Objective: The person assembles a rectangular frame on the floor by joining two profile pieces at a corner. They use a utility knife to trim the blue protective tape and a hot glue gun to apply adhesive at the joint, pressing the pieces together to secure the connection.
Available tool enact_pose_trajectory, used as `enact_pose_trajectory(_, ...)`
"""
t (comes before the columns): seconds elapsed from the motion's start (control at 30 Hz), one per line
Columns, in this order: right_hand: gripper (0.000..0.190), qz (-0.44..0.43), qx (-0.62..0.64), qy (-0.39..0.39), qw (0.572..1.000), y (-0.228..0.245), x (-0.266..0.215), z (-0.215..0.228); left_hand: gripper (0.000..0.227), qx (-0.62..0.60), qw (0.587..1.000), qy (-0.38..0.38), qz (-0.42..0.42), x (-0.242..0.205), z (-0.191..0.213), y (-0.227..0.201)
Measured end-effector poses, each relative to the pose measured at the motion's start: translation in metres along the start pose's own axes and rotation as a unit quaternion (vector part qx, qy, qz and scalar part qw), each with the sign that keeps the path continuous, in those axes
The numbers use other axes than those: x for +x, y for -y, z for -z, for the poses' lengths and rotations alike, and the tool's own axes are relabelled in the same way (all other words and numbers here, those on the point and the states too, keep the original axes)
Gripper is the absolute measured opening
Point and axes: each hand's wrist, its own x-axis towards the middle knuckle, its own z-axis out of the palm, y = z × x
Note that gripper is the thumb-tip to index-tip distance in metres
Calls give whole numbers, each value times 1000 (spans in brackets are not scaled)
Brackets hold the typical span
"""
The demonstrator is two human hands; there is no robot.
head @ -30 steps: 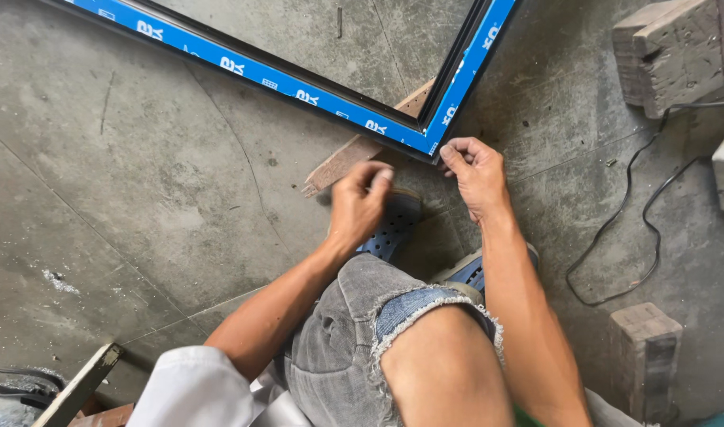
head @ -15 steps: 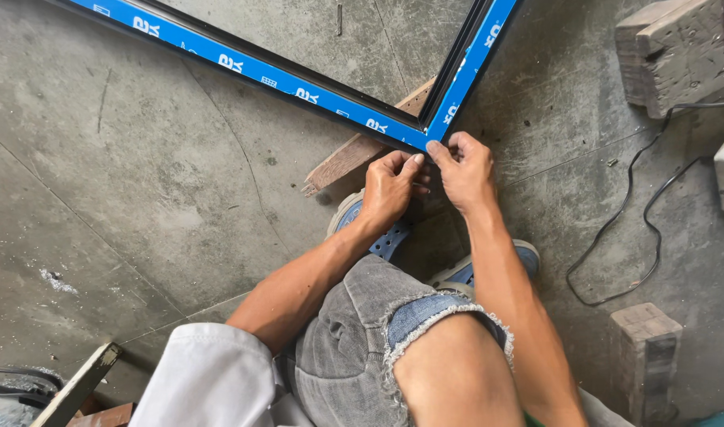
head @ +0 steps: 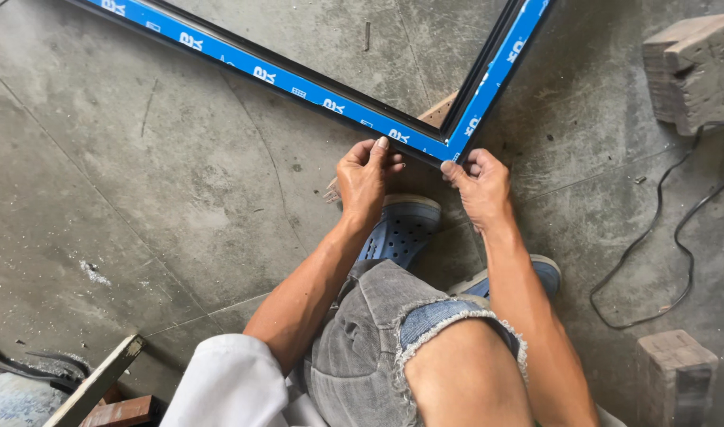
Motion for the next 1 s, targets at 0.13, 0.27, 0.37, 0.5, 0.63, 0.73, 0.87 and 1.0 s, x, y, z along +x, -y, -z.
enact_pose_trajectory(0.13, 30, 33, 45, -8, 998, -18, 6, -5, 20, -12, 1000, -6, -14, 11, 4, 13)
enact_pose_trajectory(0.27, 27, 41, 74, -27, 996, -24, 9, -10, 18, -17, 999, -22, -39, 15, 7, 13)
enact_pose_trajectory(0.37, 27, 42, 80, -41, 995, -10, 1, -8, 15, -20, 997, -31, -69, 30, 22, 2)
enact_pose_trajectory(0.5, 27, 35, 71, -45, 996, -30, 11, -5, 21, -18, 990, -71, -117, 87, 64, -36)
enact_pose_trajectory(0.63, 26, 30, 61, -39, 997, -20, 7, -6, 18, 31, 983, -69, -166, 98, 81, -49)
enact_pose_trajectory(0.73, 26, 28, 64, -45, 997, -20, 9, -7, 16, 10, 979, -91, -183, 103, 80, -42)
enact_pose_trajectory(0.87, 23, 4, 93, -46, 995, -31, 9, 5, 19, -10, 979, -120, -165, 106, 77, -26)
enact_pose_trajectory(1.0, 17, -7, 119, -58, 991, -23, 3, 28, 15, 67, 993, -55, -77, 42, 53, -20)
